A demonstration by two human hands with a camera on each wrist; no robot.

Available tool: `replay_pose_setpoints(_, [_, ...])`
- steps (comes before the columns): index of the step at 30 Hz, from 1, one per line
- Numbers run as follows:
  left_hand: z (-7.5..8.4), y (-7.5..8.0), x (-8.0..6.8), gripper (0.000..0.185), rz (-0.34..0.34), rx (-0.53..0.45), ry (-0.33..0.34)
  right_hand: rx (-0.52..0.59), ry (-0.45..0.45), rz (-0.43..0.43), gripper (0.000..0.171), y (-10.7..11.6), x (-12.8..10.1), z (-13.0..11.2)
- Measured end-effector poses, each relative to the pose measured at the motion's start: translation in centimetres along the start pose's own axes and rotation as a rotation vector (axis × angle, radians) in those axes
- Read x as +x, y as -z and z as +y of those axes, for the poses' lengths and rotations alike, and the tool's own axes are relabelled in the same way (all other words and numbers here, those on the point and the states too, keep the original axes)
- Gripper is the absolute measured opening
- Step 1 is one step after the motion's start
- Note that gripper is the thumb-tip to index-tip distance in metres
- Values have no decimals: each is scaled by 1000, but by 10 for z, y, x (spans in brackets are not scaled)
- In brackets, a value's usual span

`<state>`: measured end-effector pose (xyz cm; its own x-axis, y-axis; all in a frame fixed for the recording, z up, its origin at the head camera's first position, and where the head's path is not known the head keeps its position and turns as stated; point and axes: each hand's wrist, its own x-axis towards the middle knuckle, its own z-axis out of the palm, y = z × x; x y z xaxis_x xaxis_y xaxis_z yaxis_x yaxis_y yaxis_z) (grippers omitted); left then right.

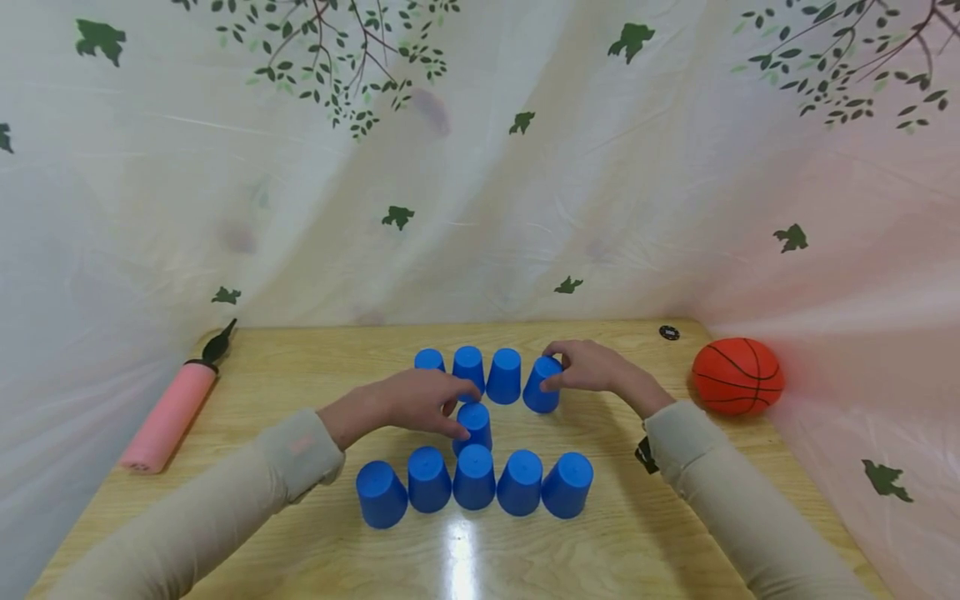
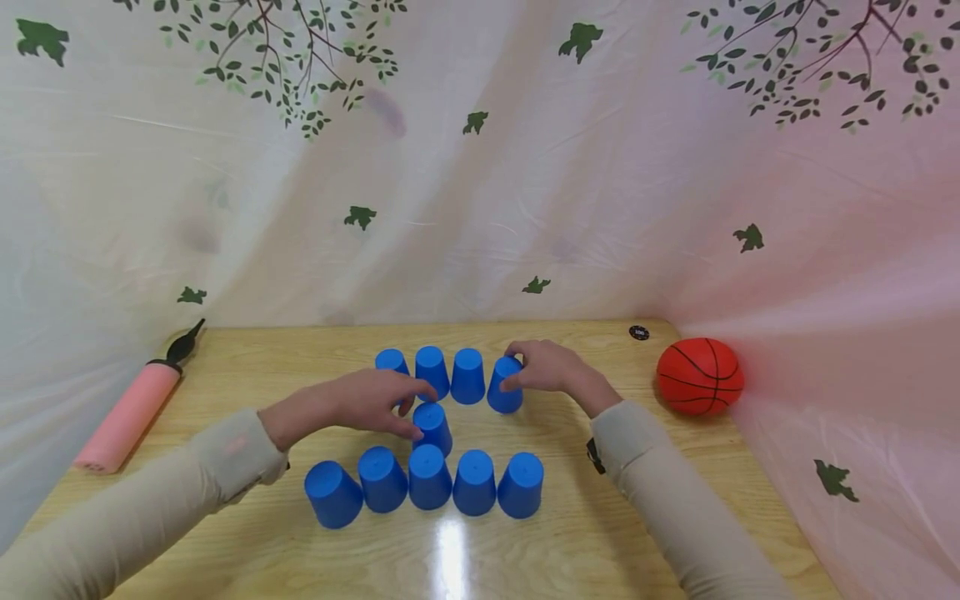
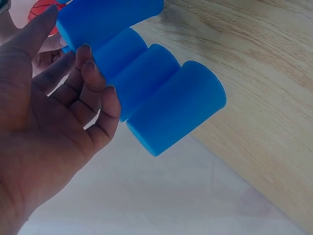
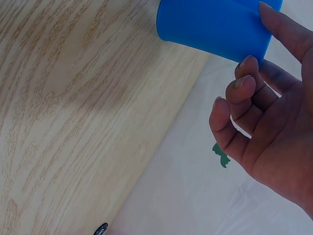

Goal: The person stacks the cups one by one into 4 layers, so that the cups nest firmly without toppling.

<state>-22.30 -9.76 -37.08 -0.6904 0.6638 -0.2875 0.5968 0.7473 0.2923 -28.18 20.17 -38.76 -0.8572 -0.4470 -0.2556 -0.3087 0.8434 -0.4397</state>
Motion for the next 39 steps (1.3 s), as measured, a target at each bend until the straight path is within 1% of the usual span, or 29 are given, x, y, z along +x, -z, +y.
replay_pose_setpoints(25, [2,-1,1,57,2,-10,6,35,3,-5,60,1,0,-4])
replay_pose_setpoints(39, [2,-1,2,56,6,-10,6,21,3,3,61,1,1,-4])
